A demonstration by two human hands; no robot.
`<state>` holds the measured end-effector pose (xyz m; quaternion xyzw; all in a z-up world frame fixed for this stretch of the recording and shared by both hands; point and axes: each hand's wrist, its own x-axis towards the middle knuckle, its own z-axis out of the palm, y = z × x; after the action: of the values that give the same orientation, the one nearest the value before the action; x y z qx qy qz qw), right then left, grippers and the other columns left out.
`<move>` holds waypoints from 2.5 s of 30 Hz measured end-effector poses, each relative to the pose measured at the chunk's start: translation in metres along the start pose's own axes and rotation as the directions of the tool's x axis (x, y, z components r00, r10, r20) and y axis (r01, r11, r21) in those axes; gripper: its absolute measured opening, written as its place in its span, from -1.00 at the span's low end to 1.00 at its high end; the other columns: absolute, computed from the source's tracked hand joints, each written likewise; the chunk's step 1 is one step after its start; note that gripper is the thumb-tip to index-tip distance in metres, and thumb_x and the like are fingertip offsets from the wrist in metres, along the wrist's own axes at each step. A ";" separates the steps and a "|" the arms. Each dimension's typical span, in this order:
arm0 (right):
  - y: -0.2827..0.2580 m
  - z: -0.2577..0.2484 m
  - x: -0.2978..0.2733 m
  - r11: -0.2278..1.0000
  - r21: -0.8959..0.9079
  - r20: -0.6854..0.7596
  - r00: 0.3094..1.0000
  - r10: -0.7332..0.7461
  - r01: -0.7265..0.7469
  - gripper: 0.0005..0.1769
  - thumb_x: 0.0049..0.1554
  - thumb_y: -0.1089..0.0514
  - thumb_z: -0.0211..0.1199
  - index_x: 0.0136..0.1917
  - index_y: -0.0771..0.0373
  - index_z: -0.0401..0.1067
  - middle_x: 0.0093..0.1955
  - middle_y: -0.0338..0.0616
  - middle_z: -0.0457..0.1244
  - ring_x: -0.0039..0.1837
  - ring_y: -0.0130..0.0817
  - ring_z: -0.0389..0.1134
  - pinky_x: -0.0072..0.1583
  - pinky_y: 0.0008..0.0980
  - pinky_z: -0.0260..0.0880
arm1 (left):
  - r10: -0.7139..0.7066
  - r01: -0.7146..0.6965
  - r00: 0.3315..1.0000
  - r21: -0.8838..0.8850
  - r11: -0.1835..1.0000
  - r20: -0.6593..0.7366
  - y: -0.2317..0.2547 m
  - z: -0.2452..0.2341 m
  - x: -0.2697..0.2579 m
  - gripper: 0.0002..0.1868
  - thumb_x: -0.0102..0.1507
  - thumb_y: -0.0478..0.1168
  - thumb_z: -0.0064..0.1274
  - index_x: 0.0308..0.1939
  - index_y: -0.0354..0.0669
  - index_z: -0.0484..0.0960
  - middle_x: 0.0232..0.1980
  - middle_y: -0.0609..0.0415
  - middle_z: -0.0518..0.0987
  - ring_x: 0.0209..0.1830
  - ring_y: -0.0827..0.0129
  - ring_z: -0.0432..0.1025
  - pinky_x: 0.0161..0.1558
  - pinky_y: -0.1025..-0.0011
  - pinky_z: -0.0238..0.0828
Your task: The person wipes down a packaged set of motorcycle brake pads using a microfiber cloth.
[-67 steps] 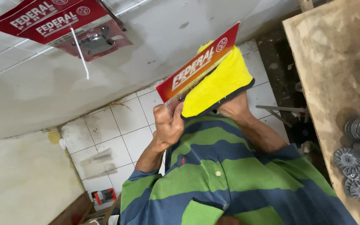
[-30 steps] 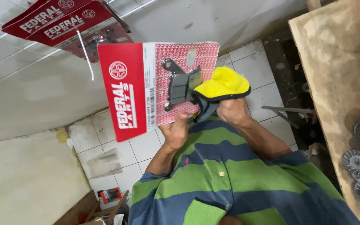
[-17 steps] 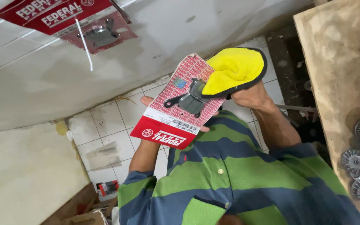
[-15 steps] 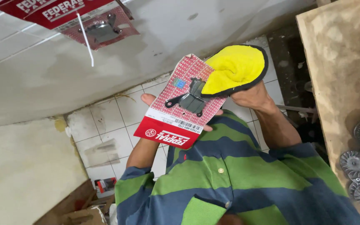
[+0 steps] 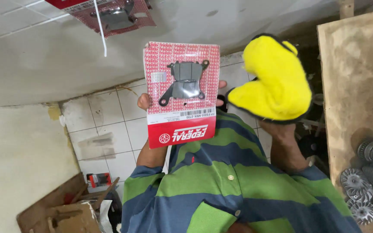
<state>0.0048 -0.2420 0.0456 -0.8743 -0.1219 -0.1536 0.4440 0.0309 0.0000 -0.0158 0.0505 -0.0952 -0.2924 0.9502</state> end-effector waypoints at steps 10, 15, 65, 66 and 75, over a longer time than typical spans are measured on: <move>0.071 0.091 -0.080 0.982 -0.046 0.540 0.832 -0.130 0.183 -0.53 0.21 -0.09 0.36 0.32 0.10 0.45 0.30 -0.12 0.33 0.44 -0.03 0.29 0.56 0.09 0.12 | 0.206 -0.207 0.973 0.003 0.978 -0.100 -0.032 -0.037 -0.021 0.09 0.14 0.16 0.27 0.56 -0.41 0.17 0.44 -0.37 0.40 0.38 -0.14 0.40 0.44 -0.03 0.33; 0.036 0.076 -0.055 0.923 -0.126 0.374 0.879 -0.296 0.364 -0.12 -0.04 -0.24 0.46 0.37 0.30 0.32 0.36 0.13 0.22 0.47 0.14 0.10 0.46 0.32 -0.13 | 0.193 -0.195 0.980 -0.040 0.980 -0.035 -0.034 -0.045 -0.021 0.00 0.16 0.08 0.23 0.52 -0.45 0.24 0.39 -0.35 0.45 0.32 -0.06 0.45 0.43 0.03 0.36; 0.027 0.047 -0.015 0.884 -0.241 0.448 0.854 -0.264 0.400 -0.16 0.10 -0.34 0.24 0.47 0.18 0.34 0.53 0.10 0.16 0.57 0.24 0.02 0.49 0.53 -0.48 | 0.213 -0.172 0.948 0.183 0.968 -0.235 -0.006 -0.063 0.003 -0.21 0.32 0.11 0.09 0.32 -0.60 0.42 0.16 -0.39 0.61 0.02 -0.02 0.60 0.11 0.13 0.58; 0.030 0.047 -0.018 0.853 -0.309 0.459 0.851 -0.254 0.420 -0.20 0.16 -0.30 0.25 0.52 0.17 0.34 0.57 0.06 0.17 0.62 0.20 0.00 0.54 0.49 -0.51 | 0.221 -0.174 0.946 0.203 0.964 -0.236 -0.002 -0.063 0.006 -0.23 0.33 0.11 0.08 0.31 -0.62 0.43 0.15 -0.40 0.61 0.00 -0.02 0.61 0.10 0.13 0.59; 0.037 0.051 -0.027 0.976 -0.054 0.411 0.896 -0.171 0.211 -0.13 0.18 -0.39 0.25 0.51 0.23 0.31 0.54 0.03 0.19 0.63 0.13 0.08 0.53 0.58 -0.66 | 0.203 -0.183 0.961 0.121 0.976 -0.189 -0.005 -0.053 0.007 -0.30 0.35 0.08 0.09 0.29 -0.55 0.48 0.03 -0.35 0.64 -0.11 0.02 0.62 0.06 0.12 0.60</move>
<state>0.0012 -0.2244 -0.0203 -0.8914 -0.2885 -0.0184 0.3489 0.0445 -0.0060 -0.0675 0.1188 -0.0187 -0.1865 0.9751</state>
